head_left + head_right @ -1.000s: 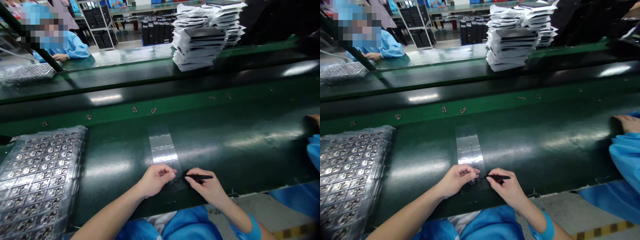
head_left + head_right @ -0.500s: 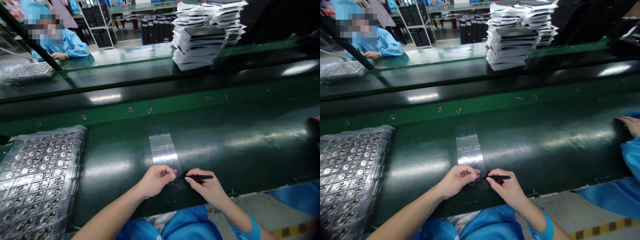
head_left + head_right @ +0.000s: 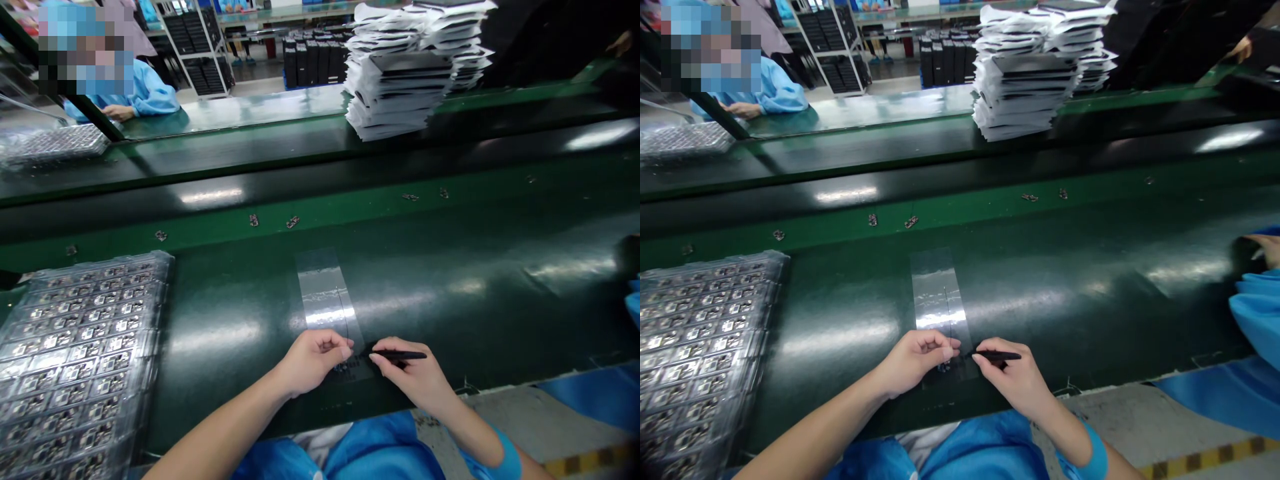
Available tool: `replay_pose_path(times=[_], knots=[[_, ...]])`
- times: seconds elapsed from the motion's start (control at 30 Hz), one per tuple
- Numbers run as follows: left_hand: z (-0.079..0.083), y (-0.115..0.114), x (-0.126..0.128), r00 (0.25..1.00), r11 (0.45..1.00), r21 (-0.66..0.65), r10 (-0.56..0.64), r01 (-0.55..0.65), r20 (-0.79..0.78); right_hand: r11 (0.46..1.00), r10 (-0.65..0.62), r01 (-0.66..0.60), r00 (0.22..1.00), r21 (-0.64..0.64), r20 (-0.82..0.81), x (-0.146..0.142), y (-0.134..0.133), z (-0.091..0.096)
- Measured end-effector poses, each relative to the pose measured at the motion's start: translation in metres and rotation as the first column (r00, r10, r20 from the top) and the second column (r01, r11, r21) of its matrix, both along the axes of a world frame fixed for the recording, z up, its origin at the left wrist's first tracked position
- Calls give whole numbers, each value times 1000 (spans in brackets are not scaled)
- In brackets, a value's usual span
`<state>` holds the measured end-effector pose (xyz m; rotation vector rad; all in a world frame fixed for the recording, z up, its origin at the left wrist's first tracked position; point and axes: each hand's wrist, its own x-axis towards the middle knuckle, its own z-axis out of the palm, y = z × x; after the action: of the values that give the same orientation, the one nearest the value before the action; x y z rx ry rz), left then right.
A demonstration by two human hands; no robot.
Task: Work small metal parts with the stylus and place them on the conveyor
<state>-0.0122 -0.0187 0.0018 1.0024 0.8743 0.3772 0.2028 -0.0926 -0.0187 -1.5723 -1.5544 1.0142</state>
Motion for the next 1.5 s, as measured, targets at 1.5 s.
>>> replay_pose_path(times=[1.5], knots=[[1,0,2,994,995,9,104,-104,-17,994,-71,49,971,-98,-229,-12,10,23]])
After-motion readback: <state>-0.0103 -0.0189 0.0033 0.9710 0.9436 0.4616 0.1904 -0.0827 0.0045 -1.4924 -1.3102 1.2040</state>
